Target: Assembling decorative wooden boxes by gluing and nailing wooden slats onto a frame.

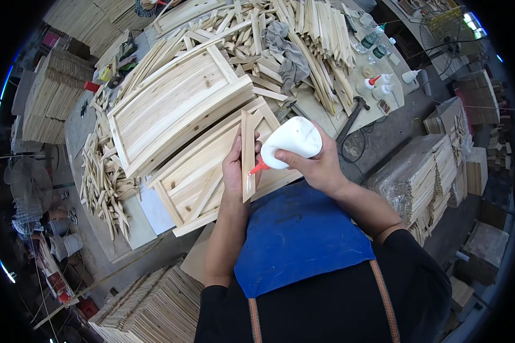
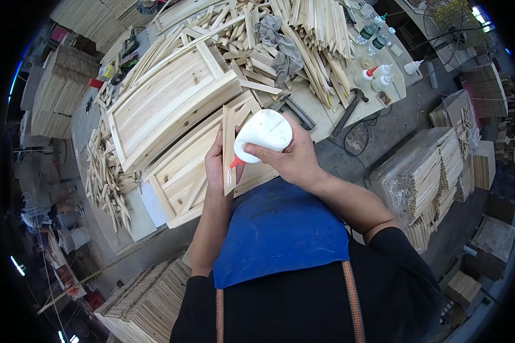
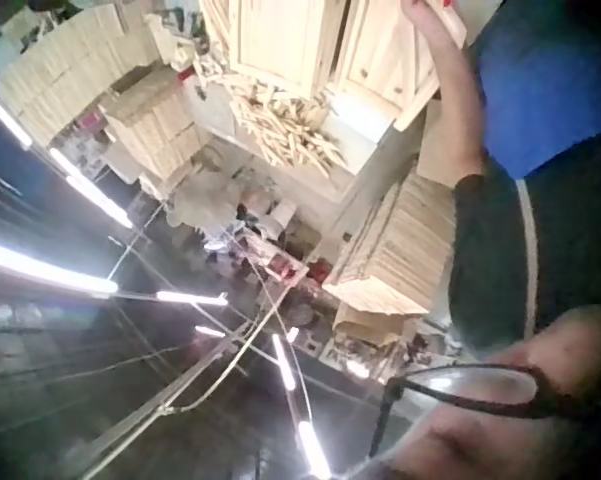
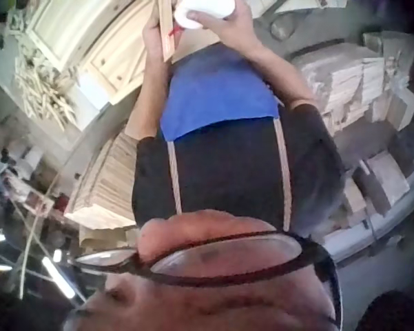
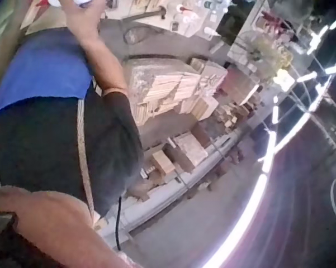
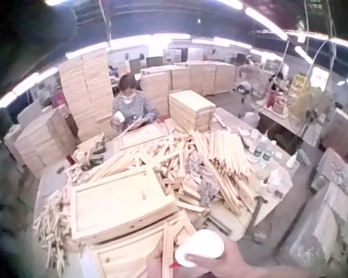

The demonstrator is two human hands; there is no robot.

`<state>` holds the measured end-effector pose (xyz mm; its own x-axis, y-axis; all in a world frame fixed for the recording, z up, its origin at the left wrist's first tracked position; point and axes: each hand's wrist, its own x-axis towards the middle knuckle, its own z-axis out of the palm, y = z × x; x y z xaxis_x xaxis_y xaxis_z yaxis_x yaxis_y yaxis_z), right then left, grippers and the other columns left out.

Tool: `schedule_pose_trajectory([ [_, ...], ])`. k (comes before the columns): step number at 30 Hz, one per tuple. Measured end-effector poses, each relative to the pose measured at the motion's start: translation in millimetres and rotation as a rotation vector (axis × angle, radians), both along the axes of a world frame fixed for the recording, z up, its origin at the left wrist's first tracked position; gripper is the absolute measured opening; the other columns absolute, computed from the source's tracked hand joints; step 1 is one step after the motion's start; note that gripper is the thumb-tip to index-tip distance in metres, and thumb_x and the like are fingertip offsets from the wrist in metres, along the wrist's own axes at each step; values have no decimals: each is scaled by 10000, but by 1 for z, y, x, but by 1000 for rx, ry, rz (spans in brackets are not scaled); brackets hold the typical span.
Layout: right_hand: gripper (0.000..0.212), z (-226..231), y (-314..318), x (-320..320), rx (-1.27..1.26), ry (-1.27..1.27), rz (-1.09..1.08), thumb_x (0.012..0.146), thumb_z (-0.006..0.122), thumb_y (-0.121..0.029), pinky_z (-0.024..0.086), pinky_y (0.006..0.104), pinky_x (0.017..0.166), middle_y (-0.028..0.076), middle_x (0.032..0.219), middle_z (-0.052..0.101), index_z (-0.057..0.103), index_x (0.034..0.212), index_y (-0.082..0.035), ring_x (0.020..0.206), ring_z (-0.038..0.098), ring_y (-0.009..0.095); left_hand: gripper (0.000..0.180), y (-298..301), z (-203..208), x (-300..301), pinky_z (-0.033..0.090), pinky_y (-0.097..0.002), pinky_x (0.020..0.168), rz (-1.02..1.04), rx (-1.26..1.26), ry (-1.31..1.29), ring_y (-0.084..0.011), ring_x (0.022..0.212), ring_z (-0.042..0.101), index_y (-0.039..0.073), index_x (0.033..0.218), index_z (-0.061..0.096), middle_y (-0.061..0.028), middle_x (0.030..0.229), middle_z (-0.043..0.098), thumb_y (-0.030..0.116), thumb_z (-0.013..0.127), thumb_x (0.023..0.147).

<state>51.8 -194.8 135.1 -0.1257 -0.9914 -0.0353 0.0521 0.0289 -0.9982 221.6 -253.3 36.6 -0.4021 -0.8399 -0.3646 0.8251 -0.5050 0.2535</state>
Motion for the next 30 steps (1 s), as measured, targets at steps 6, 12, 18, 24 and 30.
schedule_pose_trajectory([
  [6, 462, 1, -27, -17, -14, -80, -187, 886, 860, -112, 614, 264, 744, 90, 1089, 740, 597, 1250, -3, 968, 727, 129, 478, 9, -9, 5, 500, -328, 756, -123, -114, 87, -199, 872, 572, 59, 1547, 425, -139, 1161, 636, 239, 470, 1107],
  [12, 457, -21, -52, -57, -104, -17, -408, 906, 851, -188, 617, 258, 650, 97, 1072, 745, 603, 1238, 4, 940, 739, 136, 476, 19, -7, 2, 467, -311, 740, -259, -163, -55, -180, 850, 540, 63, 1551, 407, -124, 1142, 602, 260, 445, 1119],
  [18, 393, -71, -53, -120, -79, -426, -704, 937, 820, -249, 593, 266, 627, 73, 1066, 736, 653, 1223, -38, 860, 736, 172, 475, 20, -10, 21, 479, -318, 768, -282, -181, -105, -184, 882, 560, 50, 1549, 415, -129, 1149, 612, 223, 476, 1111],
  [24, 416, -241, -27, -201, 519, -1198, -719, 998, 708, -369, 588, 275, 617, 115, 991, 702, 657, 1202, -10, 843, 698, 228, 311, 24, 18, 37, 495, -344, 823, -331, -737, -1194, -220, 983, 611, 43, 1346, 650, -128, 1126, 661, 125, 602, 1049],
  [30, 408, -326, -20, -216, 590, -1499, -718, 1026, 602, -358, 589, 293, 631, 131, 924, 673, 656, 1158, 24, 806, 661, 252, 277, 27, 44, 16, 470, -397, 937, -583, -1527, -1964, -293, 1077, 608, 121, 1184, 749, -88, 1157, 694, 49, 665, 931],
])
